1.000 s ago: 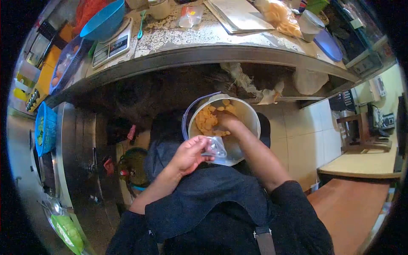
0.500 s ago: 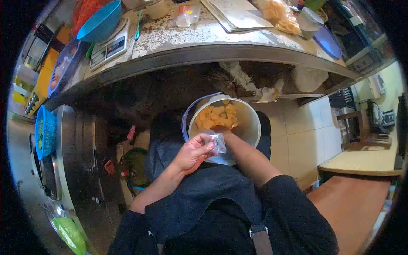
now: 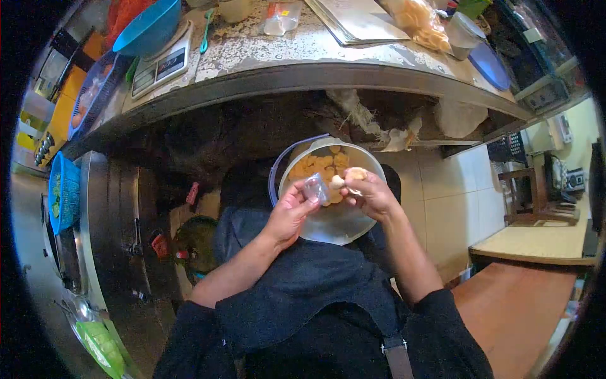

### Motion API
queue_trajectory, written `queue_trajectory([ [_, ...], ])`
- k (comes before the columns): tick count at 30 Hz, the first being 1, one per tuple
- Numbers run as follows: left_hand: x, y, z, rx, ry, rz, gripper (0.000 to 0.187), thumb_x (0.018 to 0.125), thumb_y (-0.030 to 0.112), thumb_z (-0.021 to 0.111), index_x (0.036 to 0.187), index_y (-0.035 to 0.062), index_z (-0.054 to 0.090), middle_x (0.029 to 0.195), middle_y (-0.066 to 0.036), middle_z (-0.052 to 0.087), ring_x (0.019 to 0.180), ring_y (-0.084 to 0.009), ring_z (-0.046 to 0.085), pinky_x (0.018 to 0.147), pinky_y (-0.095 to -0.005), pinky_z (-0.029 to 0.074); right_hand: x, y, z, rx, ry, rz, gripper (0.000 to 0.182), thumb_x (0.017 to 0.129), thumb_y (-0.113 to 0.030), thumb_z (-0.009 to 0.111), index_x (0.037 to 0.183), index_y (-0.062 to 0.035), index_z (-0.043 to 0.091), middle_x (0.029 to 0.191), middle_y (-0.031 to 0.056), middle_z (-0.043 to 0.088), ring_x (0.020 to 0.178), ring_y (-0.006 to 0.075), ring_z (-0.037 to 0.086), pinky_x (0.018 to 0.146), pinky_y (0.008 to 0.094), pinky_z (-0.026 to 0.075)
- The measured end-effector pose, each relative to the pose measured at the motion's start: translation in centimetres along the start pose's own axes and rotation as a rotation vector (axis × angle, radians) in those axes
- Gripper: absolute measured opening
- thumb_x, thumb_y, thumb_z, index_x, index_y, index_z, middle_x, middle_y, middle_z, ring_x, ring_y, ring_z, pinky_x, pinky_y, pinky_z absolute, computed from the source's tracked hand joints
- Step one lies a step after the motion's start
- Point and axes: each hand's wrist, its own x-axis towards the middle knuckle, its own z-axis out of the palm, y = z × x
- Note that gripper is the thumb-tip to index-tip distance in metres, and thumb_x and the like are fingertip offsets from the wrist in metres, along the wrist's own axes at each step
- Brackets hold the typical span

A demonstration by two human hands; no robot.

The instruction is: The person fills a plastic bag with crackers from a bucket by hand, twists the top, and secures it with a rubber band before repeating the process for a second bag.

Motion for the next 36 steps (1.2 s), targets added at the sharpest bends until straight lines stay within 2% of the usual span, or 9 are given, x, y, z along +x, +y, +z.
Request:
queue_trajectory([
  [4,0.6,0.1,0.5,0.016,-0.043,-0.002,0.043,0.088,0.0,0.057,0.127,0.0121,0.045,0.121,-0.009,0.054,0.111,-0.0212,0.054,0.094,-0.0373,0.045,-1.3,0.1,2.0,0.197,0.005,-0.063,0.019,0.085,-0.008,0.064,0.102,-0.005,0.056,0.084,0.0048,0.061,0.07,0.0117,0.06,0.053,0.0231,0.046],
  [9,0.6,-0.3,0.8,-0.044,0.04,-0.042,0.038,0.086,0.0,0.063,0.119,0.0069,0.047,0.108,-0.008,0.058,0.095,-0.0179,0.06,0.084,-0.0337,0.052,0.2,4.2,2.8,-0.783,0.177,-0.61,0.016,0.085,-0.005,0.061,0.1,-0.0015,0.058,0.082,0.0076,0.065,0.073,0.0192,0.065,0.065,0.0305,0.053],
  [12,0.1,-0.6,0.2,0.111,0.084,-0.151,0.038,0.085,0.003,0.067,0.117,0.0066,0.048,0.104,-0.007,0.059,0.089,-0.0163,0.061,0.078,-0.0321,0.054,-1.1,4.0,3.7,-1.05,0.16,-0.524,0.02,0.082,-0.007,0.062,0.101,-0.0011,0.058,0.08,0.016,0.067,0.073,0.0277,0.068,0.066,0.0364,0.053],
  [13,-0.4,-0.3,1.2,0.094,0.109,-0.145,0.037,0.084,0.003,0.068,0.115,0.0049,0.049,0.1,-0.005,0.059,0.085,-0.0136,0.061,0.074,-0.0288,0.054,-2.0,3.1,4.4,-1.181,0.166,-0.46,0.026,0.081,-0.009,0.062,0.105,-0.0025,0.056,0.084,0.0237,0.065,0.078,0.0382,0.066,0.069,0.0438,0.052],
  [17,0.1,-2.3,-0.4,0.217,0.001,-0.06,0.034,0.086,0.002,0.064,0.117,0.008,0.051,0.101,-0.005,0.06,0.091,-0.0164,0.06,0.075,-0.029,0.053,-2.8,2.7,4.7,-1.228,0.012,-0.341,0.029,0.081,-0.01,0.058,0.109,-0.0036,0.056,0.093,0.0275,0.063,0.089,0.0439,0.061,0.078,0.051,0.049],
  [26,0.1,-2.3,-1.0,0.148,0.053,-0.081,0.019,0.085,0.0,0.062,0.1,0.003,0.051,0.087,-0.006,0.061,0.075,-0.0128,0.062,0.067,-0.0257,0.054,-5.2,0.0,5.6,-1.387,-0.059,-0.425,0.029,0.079,-0.013,0.064,0.103,0.001,0.055,0.093,0.025,0.062,0.088,0.0423,0.061,0.076,0.0488,0.049],
  [29,0.4,-2.6,-1.4,0.203,0.087,-0.093,0.016,0.087,0.0,0.058,0.099,0.0045,0.049,0.086,-0.006,0.061,0.073,-0.0143,0.063,0.065,-0.0267,0.054,-5.1,0.0,5.2,-1.257,0.038,-0.768,0.029,0.079,-0.011,0.064,0.105,-0.001,0.056,0.095,0.0236,0.062,0.087,0.0411,0.061,0.075,0.0472,0.05],
  [32,0.3,-1.7,-0.4,0.1,0.127,-0.164,0.017,0.089,0.003,0.058,0.101,0.0062,0.047,0.088,-0.006,0.061,0.077,-0.0155,0.063,0.065,-0.0281,0.055,-5.3,-0.1,5.9,-1.286,0.065,-0.774,0.042,0.074,-0.002,0.066,0.115,-0.0027,0.055,0.104,0.0201,0.063,0.097,0.0374,0.061,0.081,0.0423,0.05],
  [36,-0.2,-0.4,1.1,-0.177,0.154,-0.211,0.02,0.09,0.01,0.061,0.103,0.0081,0.046,0.091,-0.005,0.06,0.082,-0.0161,0.063,0.066,-0.0305,0.055,-5.3,0.0,6.8,-1.286,0.037,-0.652,0.039,0.077,-0.001,0.063,0.115,-0.002,0.055,0.1,0.0209,0.064,0.096,0.0373,0.062,0.081,0.0413,0.051],
])
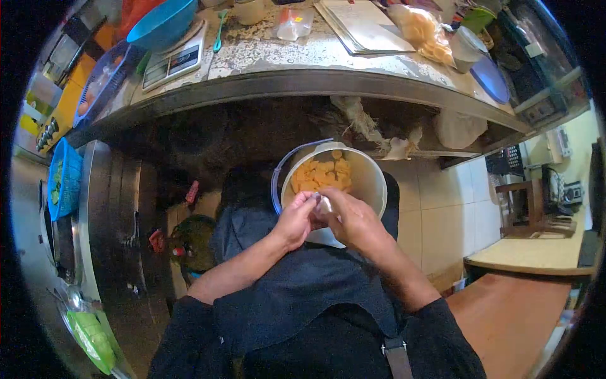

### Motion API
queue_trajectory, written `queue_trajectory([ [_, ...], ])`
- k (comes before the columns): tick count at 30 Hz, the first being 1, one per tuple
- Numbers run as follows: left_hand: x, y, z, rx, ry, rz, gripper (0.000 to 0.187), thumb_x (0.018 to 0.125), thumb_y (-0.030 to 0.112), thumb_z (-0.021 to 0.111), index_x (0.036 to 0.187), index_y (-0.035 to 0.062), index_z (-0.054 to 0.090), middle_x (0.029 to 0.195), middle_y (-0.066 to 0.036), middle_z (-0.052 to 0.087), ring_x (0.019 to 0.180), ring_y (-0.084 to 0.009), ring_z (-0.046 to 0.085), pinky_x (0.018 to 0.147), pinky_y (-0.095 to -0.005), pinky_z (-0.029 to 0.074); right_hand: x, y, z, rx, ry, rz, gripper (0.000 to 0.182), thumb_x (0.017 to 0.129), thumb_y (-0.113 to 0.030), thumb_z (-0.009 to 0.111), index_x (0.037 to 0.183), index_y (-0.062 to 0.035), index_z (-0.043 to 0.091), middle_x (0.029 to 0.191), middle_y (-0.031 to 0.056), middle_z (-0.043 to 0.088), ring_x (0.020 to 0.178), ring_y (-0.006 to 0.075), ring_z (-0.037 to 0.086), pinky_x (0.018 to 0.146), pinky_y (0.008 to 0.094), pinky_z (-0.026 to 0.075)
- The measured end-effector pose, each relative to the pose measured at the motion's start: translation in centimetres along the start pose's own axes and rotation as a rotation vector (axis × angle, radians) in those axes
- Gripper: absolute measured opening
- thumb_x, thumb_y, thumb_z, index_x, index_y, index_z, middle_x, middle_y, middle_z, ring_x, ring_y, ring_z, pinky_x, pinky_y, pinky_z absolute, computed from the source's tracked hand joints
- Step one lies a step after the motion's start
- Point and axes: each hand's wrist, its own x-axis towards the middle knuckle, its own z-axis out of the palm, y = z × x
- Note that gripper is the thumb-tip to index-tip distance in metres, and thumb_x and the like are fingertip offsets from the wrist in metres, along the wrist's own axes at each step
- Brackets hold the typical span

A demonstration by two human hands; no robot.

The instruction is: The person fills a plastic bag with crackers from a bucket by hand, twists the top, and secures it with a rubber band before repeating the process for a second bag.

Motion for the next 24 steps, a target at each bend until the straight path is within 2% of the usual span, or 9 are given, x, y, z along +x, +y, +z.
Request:
queue_trajectory([
  [5,-0.5,0.1,-0.4,0.148,0.006,0.063,0.025,0.087,0.009,0.066,0.101,0.0089,0.046,0.092,-0.005,0.059,0.079,-0.0165,0.063,0.068,-0.0315,0.055,1.2,2.4,-1.8,0.13,0.074,0.141,0.037,0.081,-0.007,0.061,0.117,-0.0011,0.054,0.098,0.0226,0.065,0.091,0.0379,0.064,0.08,0.0424,0.051],
  [8,-0.8,-0.4,-1.1,0.434,0.021,0.134,0.021,0.084,0.005,0.068,0.094,0.0085,0.049,0.091,-0.005,0.059,0.078,-0.0144,0.06,0.07,-0.0287,0.052,3.2,6.4,-0.3,-0.211,0.0,0.173,0.036,0.077,-0.007,0.064,0.113,-0.0032,0.057,0.094,0.0224,0.065,0.093,0.0369,0.063,0.079,0.0434,0.051],
  [10,-0.5,-0.8,-1.8,0.635,0.021,0.263,0.023,0.081,0.002,0.07,0.085,0.0084,0.049,0.083,-0.001,0.056,0.073,-0.0099,0.057,0.066,-0.0248,0.05,5.4,10.6,3.2,-0.316,-0.253,0.344,0.044,0.07,-0.009,0.069,0.113,-0.0031,0.058,0.096,0.0226,0.066,0.094,0.0358,0.064,0.081,0.0435,0.051],
  [13,-1.0,-0.5,-1.8,0.746,0.027,0.319,0.027,0.079,0.0,0.072,0.078,0.0083,0.046,0.077,0.002,0.051,0.072,-0.0063,0.052,0.064,-0.0231,0.047,8.1,17.1,9.0,-0.396,-0.496,0.235,0.052,0.067,-0.014,0.071,0.116,-0.0036,0.057,0.101,0.0221,0.065,0.096,0.0346,0.064,0.081,0.0435,0.051],
  [14,-1.2,-0.3,-1.8,0.756,0.025,0.376,0.027,0.079,0.002,0.072,0.078,0.0087,0.046,0.076,0.003,0.051,0.07,-0.0052,0.05,0.062,-0.0215,0.045,8.3,17.7,10.1,-0.361,-0.534,0.305,0.053,0.068,-0.016,0.07,0.117,-0.004,0.057,0.104,0.0216,0.065,0.098,0.0344,0.063,0.083,0.0435,0.051],
  [17,-1.8,0.1,-1.7,0.761,0.031,0.477,0.028,0.08,0.006,0.073,0.078,0.0093,0.045,0.075,0.004,0.05,0.067,-0.0033,0.047,0.059,-0.0191,0.043,7.5,19.1,13.5,-0.299,-0.588,0.407,0.054,0.07,-0.024,0.068,0.12,-0.0052,0.057,0.113,0.0203,0.063,0.105,0.0335,0.06,0.088,0.0432,0.049],
  [19,-1.9,0.3,-1.8,0.719,0.052,0.456,0.027,0.08,0.005,0.072,0.079,0.0088,0.045,0.076,0.003,0.05,0.069,-0.004,0.047,0.061,-0.0203,0.044,6.2,19.8,15.3,-0.333,-0.543,0.331,0.055,0.071,-0.03,0.067,0.12,-0.0059,0.057,0.117,0.0197,0.061,0.111,0.0326,0.058,0.091,0.0426,0.047],
  [22,-1.8,0.0,-1.4,0.686,0.034,0.564,0.024,0.079,0.004,0.071,0.081,0.0063,0.048,0.076,0.002,0.051,0.072,-0.0057,0.049,0.064,-0.0219,0.044,6.0,17.7,15.0,-0.254,-0.511,0.517,0.063,0.069,-0.036,0.067,0.123,-0.0058,0.056,0.12,0.0206,0.06,0.115,0.0316,0.056,0.097,0.0408,0.045],
  [24,-1.8,-0.2,-1.6,0.788,0.005,0.558,0.023,0.078,0.004,0.071,0.086,0.0046,0.049,0.077,0.001,0.052,0.074,-0.0069,0.05,0.066,-0.0225,0.045,5.9,16.1,12.5,-0.236,-0.518,0.285,0.066,0.064,-0.032,0.07,0.123,-0.0059,0.056,0.12,0.0208,0.06,0.113,0.0306,0.057,0.094,0.0393,0.046],
])
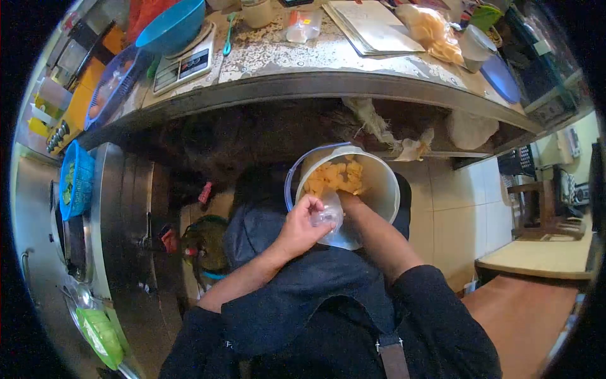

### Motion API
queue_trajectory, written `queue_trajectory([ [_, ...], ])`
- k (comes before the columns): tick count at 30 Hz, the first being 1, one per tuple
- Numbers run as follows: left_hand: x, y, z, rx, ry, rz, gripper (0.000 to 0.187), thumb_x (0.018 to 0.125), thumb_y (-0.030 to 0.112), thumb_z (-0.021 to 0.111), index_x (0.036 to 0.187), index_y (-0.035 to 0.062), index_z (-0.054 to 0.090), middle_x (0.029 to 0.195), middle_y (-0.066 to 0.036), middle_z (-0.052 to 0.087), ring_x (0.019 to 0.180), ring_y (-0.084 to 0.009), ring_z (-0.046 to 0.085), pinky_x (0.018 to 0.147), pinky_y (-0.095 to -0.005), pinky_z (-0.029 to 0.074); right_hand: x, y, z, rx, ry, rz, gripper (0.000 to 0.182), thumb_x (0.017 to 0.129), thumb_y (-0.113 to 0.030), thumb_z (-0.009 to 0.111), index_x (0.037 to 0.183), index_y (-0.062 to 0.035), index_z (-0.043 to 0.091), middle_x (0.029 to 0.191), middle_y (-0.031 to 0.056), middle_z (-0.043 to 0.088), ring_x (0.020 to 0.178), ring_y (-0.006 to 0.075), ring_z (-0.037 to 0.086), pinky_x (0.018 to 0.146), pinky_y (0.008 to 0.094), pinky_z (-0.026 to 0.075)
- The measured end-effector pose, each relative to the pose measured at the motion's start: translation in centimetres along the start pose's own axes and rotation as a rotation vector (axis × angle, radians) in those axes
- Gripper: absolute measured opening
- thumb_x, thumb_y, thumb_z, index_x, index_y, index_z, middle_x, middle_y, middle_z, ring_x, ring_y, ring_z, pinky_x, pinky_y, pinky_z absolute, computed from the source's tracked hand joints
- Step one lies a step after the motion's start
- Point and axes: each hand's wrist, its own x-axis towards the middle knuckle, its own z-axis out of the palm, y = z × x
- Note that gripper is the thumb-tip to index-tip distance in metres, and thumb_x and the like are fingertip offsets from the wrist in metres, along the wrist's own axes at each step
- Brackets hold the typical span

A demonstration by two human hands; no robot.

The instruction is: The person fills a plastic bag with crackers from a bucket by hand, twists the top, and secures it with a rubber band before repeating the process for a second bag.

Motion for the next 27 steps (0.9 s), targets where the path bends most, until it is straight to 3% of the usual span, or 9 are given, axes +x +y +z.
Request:
queue_trajectory([
  [5,0.4,-0.8,-0.7,0.216,-0.082,-0.029,0.026,0.077,0.004,0.069,0.095,0.003,0.05,0.08,-0.001,0.055,0.074,-0.008,0.051,0.066,-0.0227,0.045,1.9,2.0,0.7,-0.146,-0.32,0.052,0.062,0.06,-0.023,0.073,0.118,-0.0056,0.058,0.118,0.0184,0.061,0.107,0.0307,0.06,0.089,0.038,0.049],
  [8,0.7,0.1,-0.7,0.1,-0.008,-0.079,0.024,0.081,0.004,0.067,0.097,0.0031,0.05,0.082,-0.002,0.055,0.075,-0.0078,0.053,0.066,-0.0223,0.046,-3.6,-3.3,-7.4,0.125,-0.132,0.157,0.054,0.07,-0.024,0.072,0.116,-0.0015,0.056,0.111,0.0169,0.064,0.1,0.0278,0.063,0.079,0.0375,0.053],
  [11,1.0,1.0,-0.5,-0.128,0.008,-0.218,0.023,0.085,0.003,0.064,0.101,0.0021,0.048,0.087,-0.004,0.054,0.077,-0.0088,0.055,0.068,-0.0229,0.049,-7.5,-2.2,-9.0,0.909,0.121,0.17,0.042,0.086,-0.028,0.063,0.116,-0.0017,0.052,0.108,0.015,0.064,0.093,0.0224,0.065,0.067,0.0342,0.054],
  [14,1.8,1.2,0.0,-0.193,-0.013,-0.213,0.025,0.087,0.001,0.061,0.107,0.0007,0.045,0.096,-0.006,0.051,0.08,-0.0116,0.058,0.071,-0.025,0.053,-10.6,-1.6,-9.4,1.536,0.155,-0.006,0.039,0.097,-0.034,0.05,0.123,-0.0052,0.05,0.108,0.0137,0.065,0.088,0.0169,0.065,0.059,0.0278,0.051],
  [17,2.6,0.8,0.4,-0.277,-0.028,-0.16,0.029,0.088,-0.001,0.058,0.112,-0.0004,0.041,0.103,-0.009,0.048,0.083,-0.0151,0.06,0.074,-0.0262,0.054,-13.4,-3.1,-10.8,1.736,0.084,-0.077,0.037,0.099,-0.034,0.044,0.123,-0.0052,0.046,0.111,0.0166,0.062,0.089,0.0196,0.065,0.06,0.027,0.053],
  [20,3.2,1.4,0.9,-0.275,-0.046,-0.159,0.029,0.089,0.0,0.057,0.113,-0.0005,0.041,0.103,-0.009,0.049,0.084,-0.0154,0.06,0.076,-0.0269,0.054,-14.6,-4.7,-11.7,1.871,-0.05,-0.115,0.04,0.1,-0.036,0.04,0.124,-0.0036,0.046,0.109,0.0178,0.062,0.087,0.0199,0.066,0.058,0.0247,0.053],
  [21,3.3,1.0,0.9,-0.175,-0.041,-0.114,0.035,0.088,0.003,0.059,0.119,0.0023,0.041,0.107,-0.012,0.055,0.088,-0.0185,0.062,0.08,-0.0313,0.053,-14.7,-5.0,-11.7,1.861,-0.07,-0.094,0.041,0.1,-0.036,0.04,0.124,-0.003,0.046,0.108,0.0175,0.063,0.084,0.0193,0.066,0.056,0.0241,0.052],
  [23,3.4,0.8,1.0,-0.319,-0.043,-0.153,0.035,0.088,0.002,0.059,0.119,0.0031,0.041,0.106,-0.012,0.056,0.09,-0.0186,0.062,0.081,-0.0317,0.053,-14.7,-5.7,-11.6,1.838,-0.116,-0.056,0.042,0.1,-0.036,0.038,0.124,-0.0018,0.046,0.104,0.0169,0.064,0.079,0.0181,0.066,0.052,0.023,0.051],
  [27,2.9,1.5,1.1,-0.444,-0.036,-0.243,0.031,0.089,0.001,0.057,0.115,0.0014,0.042,0.104,-0.01,0.053,0.088,-0.0155,0.061,0.078,-0.0288,0.054,-13.9,-5.8,-10.5,1.553,-0.071,-0.076,0.039,0.1,-0.034,0.041,0.121,-0.003,0.051,0.088,0.0096,0.064,0.058,0.0098,0.057,0.043,0.0207,0.045],
])
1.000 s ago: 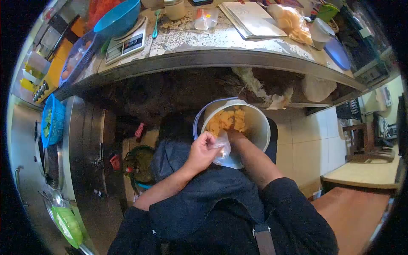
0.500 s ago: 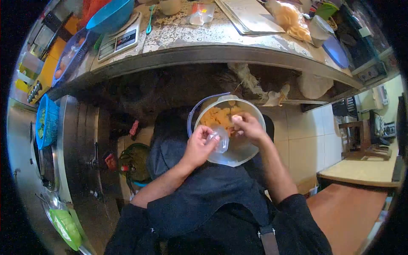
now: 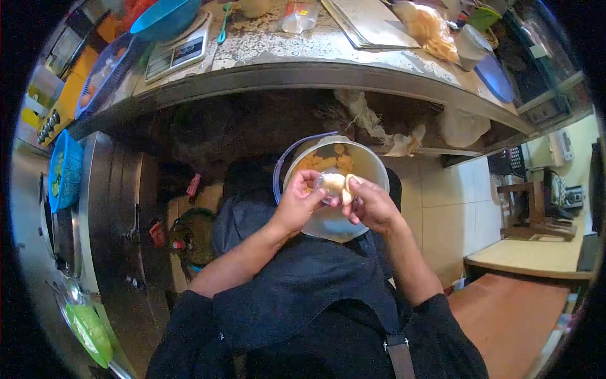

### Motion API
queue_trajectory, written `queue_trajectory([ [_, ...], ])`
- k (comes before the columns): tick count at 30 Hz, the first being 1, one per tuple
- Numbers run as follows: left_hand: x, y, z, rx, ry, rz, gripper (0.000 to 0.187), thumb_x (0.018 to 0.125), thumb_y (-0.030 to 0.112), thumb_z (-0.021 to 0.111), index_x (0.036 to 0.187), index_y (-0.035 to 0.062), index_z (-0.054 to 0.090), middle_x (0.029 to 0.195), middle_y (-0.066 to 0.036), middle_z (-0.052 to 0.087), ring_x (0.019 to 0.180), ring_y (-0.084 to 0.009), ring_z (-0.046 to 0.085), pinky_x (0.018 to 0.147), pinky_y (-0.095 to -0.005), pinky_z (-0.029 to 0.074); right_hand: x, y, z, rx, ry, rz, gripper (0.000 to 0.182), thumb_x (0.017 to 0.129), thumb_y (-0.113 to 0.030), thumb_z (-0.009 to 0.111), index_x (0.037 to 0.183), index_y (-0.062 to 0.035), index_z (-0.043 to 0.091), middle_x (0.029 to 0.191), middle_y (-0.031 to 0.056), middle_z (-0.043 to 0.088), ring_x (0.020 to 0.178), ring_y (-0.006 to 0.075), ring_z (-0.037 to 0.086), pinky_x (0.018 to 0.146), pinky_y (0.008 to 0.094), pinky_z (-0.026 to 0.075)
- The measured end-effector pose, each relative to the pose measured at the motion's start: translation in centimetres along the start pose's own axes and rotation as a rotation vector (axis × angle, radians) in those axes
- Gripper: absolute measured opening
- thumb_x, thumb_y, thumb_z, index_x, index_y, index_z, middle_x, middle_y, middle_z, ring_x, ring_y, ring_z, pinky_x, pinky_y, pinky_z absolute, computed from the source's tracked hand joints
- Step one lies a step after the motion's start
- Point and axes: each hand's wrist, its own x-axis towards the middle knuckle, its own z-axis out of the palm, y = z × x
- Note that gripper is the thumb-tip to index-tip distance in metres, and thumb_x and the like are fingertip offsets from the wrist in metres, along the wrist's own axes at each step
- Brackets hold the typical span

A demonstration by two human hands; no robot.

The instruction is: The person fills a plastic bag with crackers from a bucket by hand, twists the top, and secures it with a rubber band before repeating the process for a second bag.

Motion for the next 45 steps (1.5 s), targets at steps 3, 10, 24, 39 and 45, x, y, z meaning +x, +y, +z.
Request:
queue_trajectory([
  [3,0.0,-0.7,-0.5,0.062,0.021,-0.061,0.031,0.091,0.005,0.056,0.119,0.007,0.043,0.106,-0.01,0.058,0.093,-0.0192,0.062,0.08,-0.0322,0.055,-0.3,-0.2,0.3,-0.218,0.087,0.052,0.036,0.099,-0.032,0.046,0.12,-0.0028,0.053,0.079,0.0042,0.061,0.053,0.0078,0.053,0.042,0.021,0.042],
  [10,-0.1,-0.4,-0.3,-0.086,0.02,-0.148,0.028,0.09,0.003,0.057,0.114,0.0054,0.043,0.103,-0.008,0.054,0.087,-0.0164,0.061,0.073,-0.0302,0.055,0.2,0.5,0.8,-0.467,0.217,-0.213,0.024,0.092,-0.015,0.06,0.111,-0.0028,0.053,0.076,0.0023,0.059,0.058,0.0071,0.056,0.047,0.0214,0.044],
  [24,-0.7,0.0,-0.3,-0.229,0.034,-0.216,0.029,0.09,0.003,0.055,0.115,0.0063,0.042,0.105,-0.009,0.055,0.087,-0.0195,0.062,0.076,-0.0328,0.056,0.3,-0.8,1.9,-1.091,0.34,-0.397,0.016,0.081,-0.01,0.07,0.09,-0.0002,0.06,0.079,0.0078,0.066,0.071,0.0123,0.064,0.064,0.0276,0.052],
  [39,-3.6,1.5,-1.5,0.361,0.087,-0.084,0.017,0.087,0.015,0.067,0.087,0.0042,0.054,0.07,-0.001,0.058,0.054,-0.0044,0.05,0.046,-0.0207,0.042,16.1,16.9,-9.2,-1.676,0.263,-0.048,0.061,0.076,-0.039,0.064,0.127,-0.0068,0.053,0.123,0.0229,0.057,0.112,0.034,0.058,0.093,0.0433,0.046],
  [45,-3.6,1.7,-2.1,0.506,0.058,-0.051,0.021,0.087,0.017,0.068,0.075,0.0047,0.056,0.07,-0.001,0.059,0.054,-0.0044,0.05,0.049,-0.0206,0.041,14.6,11.7,-6.2,-1.444,-0.017,0.266,0.051,0.081,-0.038,0.059,0.118,-0.0031,0.059,0.118,0.0224,0.06,0.108,0.0343,0.06,0.088,0.0427,0.049],
])
